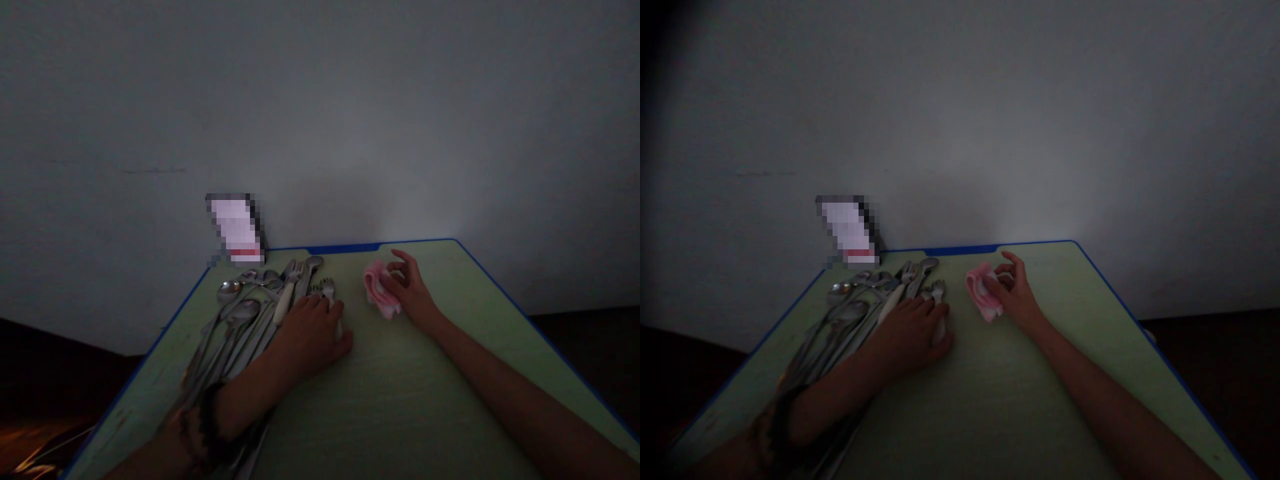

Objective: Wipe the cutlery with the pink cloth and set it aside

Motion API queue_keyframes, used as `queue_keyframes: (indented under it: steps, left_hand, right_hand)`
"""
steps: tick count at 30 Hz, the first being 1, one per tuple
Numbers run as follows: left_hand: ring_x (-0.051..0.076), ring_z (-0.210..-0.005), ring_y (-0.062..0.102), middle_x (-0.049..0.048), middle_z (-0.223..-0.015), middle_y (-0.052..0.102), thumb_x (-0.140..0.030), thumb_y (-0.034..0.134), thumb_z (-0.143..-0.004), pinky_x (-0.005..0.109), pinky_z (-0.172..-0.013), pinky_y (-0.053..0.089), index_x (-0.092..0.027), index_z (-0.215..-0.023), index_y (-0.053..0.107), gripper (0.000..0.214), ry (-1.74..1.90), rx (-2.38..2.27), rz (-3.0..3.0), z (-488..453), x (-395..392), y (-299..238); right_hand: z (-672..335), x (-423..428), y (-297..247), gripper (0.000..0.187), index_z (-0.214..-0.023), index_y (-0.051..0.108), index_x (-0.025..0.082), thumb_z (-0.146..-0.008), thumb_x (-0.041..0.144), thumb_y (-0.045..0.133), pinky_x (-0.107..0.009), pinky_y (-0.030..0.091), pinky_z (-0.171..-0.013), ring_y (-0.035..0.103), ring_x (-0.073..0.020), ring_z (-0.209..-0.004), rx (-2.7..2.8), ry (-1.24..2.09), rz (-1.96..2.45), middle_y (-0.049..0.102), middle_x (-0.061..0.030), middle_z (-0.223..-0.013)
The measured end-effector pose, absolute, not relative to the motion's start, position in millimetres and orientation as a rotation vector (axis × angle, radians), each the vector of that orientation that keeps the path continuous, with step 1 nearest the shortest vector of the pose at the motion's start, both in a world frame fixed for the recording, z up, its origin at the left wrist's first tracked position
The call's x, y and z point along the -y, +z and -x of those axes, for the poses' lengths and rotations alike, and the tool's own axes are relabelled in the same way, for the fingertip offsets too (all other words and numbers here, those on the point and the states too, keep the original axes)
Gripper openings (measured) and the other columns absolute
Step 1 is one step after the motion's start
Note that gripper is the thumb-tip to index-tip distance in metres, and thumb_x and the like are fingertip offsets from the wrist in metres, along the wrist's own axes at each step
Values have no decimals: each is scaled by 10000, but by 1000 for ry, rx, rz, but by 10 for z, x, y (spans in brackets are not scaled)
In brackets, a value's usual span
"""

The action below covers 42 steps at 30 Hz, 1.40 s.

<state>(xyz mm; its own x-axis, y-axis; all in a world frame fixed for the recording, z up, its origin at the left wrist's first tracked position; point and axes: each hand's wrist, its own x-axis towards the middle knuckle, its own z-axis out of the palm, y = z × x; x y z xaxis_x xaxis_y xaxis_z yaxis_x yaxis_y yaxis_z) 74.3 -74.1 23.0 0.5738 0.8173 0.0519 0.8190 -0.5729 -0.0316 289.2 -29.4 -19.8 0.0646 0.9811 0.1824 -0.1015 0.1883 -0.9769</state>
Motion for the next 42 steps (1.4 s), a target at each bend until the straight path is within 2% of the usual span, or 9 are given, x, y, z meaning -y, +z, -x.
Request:
queue_keyframes:
  steps: [6, 8, 12, 16, 18, 22, 29, 39, 42]
  left_hand:
    - [258, -853, 609, 115, -920, 665, -266, 429, -826, 390, -790, 437, -168, -1220, 513, 414, -34, 1572, 2906, -696, 588, 364]
    - [221, -899, 602, 90, -1012, 650, -241, 361, -864, 349, -800, 434, -194, -1167, 550, 360, -217, 1620, 3069, -636, 520, 428]
    - [155, -763, 574, 33, -866, 622, -285, 311, -905, 286, -701, 437, -195, -1083, 579, 334, -745, 1814, 3291, -607, 458, 473]
    - [128, -674, 524, 25, -845, 559, -363, 313, -920, 242, -556, 408, -177, -1173, 493, 362, -1483, 1999, 3296, -732, 521, 319]
    - [128, -694, 518, 24, -850, 546, -374, 328, -925, 245, -576, 409, -181, -1188, 478, 359, -1604, 1976, 3218, -793, 573, 211]
    - [152, -789, 536, 29, -848, 565, -355, 310, -941, 269, -664, 430, -192, -1190, 464, 335, -1470, 1954, 3131, -821, 662, 75]
    - [149, -714, 543, 19, -815, 561, -317, 325, -940, 278, -668, 430, -198, -1132, 438, 253, -1056, 1840, 3140, -760, 763, 93]
    - [166, -887, 589, 73, -1047, 584, -256, 370, -917, 326, -822, 467, -206, -1380, 139, 520, -1153, 1737, 3188, -777, 765, 15]
    - [167, -892, 594, 65, -1052, 599, -261, 376, -916, 328, -829, 475, -213, -1386, 199, 505, -1151, 1796, 3141, -781, 734, 13]
  right_hand:
    - [-2940, 240, -243, 332, -1002, 541, 266, -705, 296, 688, -204, 441, -590, 539, -87, -698, 1143, 1090, 980, 536, 21, -924]
    - [-2976, 208, -232, 323, -974, 551, 275, -690, 279, 703, -207, 451, -601, 556, -95, -707, 1021, 1184, 901, 571, 34, -908]
    - [-3008, 203, -124, 286, -931, 596, 233, -704, 380, 688, -258, 488, -646, 590, -133, -710, 796, 1463, 728, 644, 12, -854]
    - [-2935, 316, -34, 679, -1050, 597, 138, -722, 717, 463, -379, 502, -770, 618, -236, -898, 686, 1794, 506, 672, -114, -988]
    - [-2858, 369, -65, 650, -1067, 588, 123, -728, 673, 510, -378, 497, -797, 624, -233, -906, 685, 1836, 491, 670, -123, -1008]
    - [-2738, 338, -223, 295, -921, 614, 146, -680, 279, 721, -319, 508, -735, 641, -181, -760, 667, 1622, 700, 692, -51, -859]
    - [-2894, 104, -337, 322, -994, 615, 193, -757, 411, 623, -309, 487, -721, 634, -183, -816, 829, 1078, 903, 690, -29, -888]
    - [-2892, 105, -367, 334, -986, 632, 190, -741, 416, 637, -330, 488, -707, 646, -201, -790, 836, 1225, 920, 700, -37, -876]
    - [-2894, 112, -353, 353, -1013, 628, 187, -745, 416, 634, -333, 490, -717, 647, -203, -800, 820, 1227, 924, 701, -40, -889]
